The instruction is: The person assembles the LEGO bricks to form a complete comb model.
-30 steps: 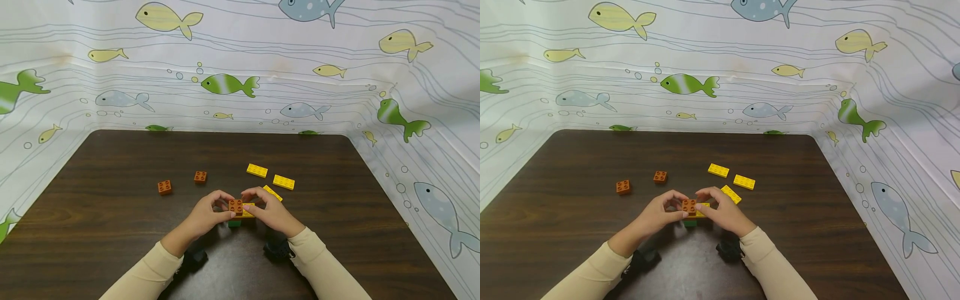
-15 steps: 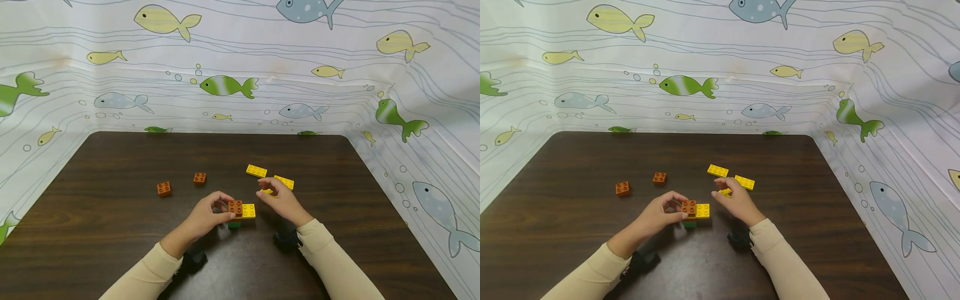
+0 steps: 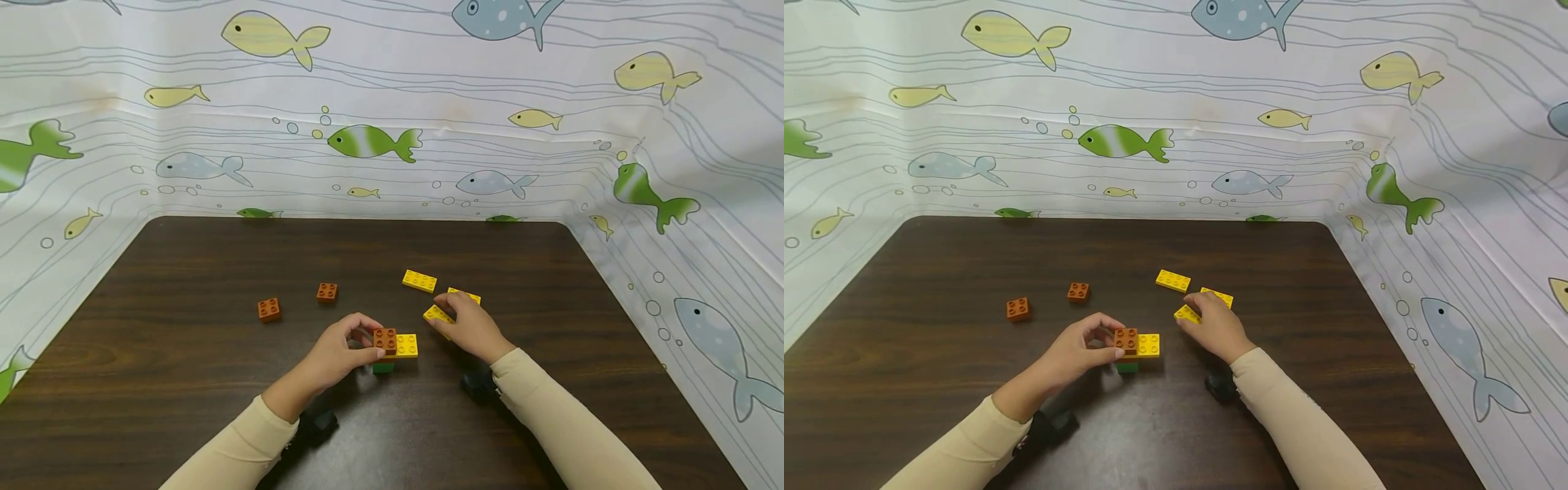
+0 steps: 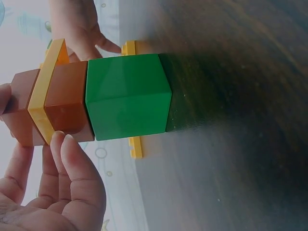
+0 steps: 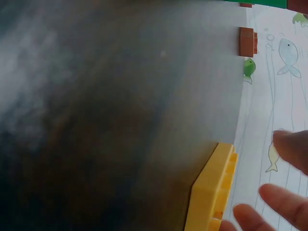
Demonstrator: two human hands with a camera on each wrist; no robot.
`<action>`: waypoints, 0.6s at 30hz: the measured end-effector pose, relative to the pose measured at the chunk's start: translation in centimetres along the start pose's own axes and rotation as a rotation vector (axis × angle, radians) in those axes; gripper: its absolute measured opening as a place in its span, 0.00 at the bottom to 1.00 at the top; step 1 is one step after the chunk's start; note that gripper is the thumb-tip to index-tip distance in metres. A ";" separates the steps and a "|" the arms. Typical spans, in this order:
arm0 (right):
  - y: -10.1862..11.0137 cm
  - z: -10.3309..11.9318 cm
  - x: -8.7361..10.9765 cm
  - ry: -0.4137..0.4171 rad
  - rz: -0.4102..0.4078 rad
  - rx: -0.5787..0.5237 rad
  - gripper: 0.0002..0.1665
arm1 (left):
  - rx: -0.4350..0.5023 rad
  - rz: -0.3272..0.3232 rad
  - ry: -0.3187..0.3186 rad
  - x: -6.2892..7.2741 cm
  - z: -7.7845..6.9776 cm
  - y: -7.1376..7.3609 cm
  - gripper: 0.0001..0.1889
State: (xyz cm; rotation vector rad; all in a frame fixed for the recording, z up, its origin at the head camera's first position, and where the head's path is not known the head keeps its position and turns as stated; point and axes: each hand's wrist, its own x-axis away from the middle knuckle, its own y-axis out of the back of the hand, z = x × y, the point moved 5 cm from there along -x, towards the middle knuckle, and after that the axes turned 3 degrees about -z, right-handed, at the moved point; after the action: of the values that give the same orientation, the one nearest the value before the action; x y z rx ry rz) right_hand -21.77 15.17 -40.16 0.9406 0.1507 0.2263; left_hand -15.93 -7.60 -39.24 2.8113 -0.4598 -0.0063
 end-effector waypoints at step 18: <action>-0.4 0.1 -0.3 -0.057 0.094 0.334 0.32 | 0.000 0.001 0.021 0.1 -0.2 0.0 0.17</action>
State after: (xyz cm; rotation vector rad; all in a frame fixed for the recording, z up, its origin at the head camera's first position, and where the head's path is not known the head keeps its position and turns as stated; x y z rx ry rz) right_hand -22.01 14.81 -40.38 1.2863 0.0928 0.2652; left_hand -15.85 -7.59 -39.06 2.8084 -0.4564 0.0232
